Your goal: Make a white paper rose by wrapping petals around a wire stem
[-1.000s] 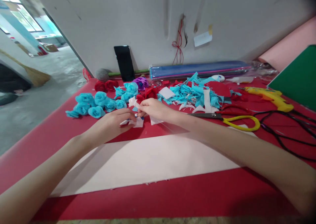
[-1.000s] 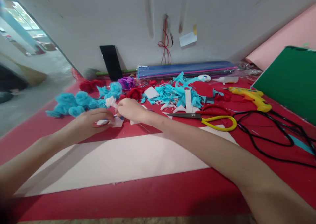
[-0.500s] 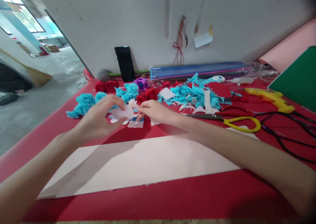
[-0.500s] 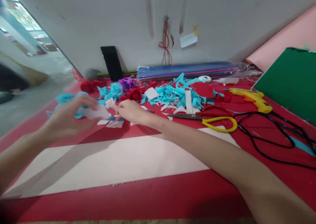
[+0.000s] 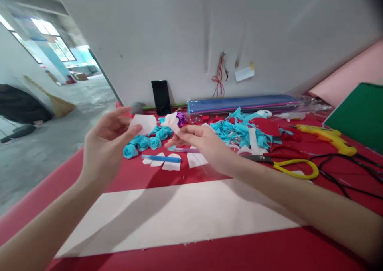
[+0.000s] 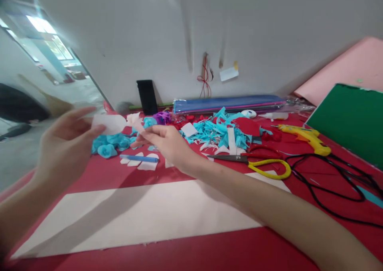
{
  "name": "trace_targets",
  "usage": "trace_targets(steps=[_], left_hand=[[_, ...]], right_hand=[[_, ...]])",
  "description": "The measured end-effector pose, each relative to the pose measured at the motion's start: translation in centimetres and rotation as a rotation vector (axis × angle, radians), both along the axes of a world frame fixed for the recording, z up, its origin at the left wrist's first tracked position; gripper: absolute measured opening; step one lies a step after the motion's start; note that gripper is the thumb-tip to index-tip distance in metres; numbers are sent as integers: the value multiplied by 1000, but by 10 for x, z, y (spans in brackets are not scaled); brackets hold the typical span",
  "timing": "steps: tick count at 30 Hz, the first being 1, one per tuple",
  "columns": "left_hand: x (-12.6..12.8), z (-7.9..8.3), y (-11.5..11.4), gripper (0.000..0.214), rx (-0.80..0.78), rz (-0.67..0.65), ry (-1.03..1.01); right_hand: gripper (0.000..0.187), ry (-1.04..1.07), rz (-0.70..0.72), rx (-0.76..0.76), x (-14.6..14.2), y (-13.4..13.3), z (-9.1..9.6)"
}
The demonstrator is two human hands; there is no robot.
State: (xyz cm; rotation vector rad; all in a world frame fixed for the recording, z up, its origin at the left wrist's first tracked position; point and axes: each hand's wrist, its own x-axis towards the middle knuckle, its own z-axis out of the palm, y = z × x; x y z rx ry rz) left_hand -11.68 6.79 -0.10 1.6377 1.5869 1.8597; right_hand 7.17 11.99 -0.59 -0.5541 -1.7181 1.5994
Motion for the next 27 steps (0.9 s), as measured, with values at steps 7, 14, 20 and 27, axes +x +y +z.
trace_targets(steps=[7,14,20,27], left_hand=[[28,12,-32,18,118,-36,80],[57,8,-53,33,166,-107,73],[84,16,-50,35,235,-208,176],[95,16,-35,51,505,-189,395]], right_hand=[[19,180,9,-77,30,-31,9],[17,300,-27,-188,40,-45,12],[18,384,-68,-221,40,-57,18],[9,543,-17,-370,42,-70,27]])
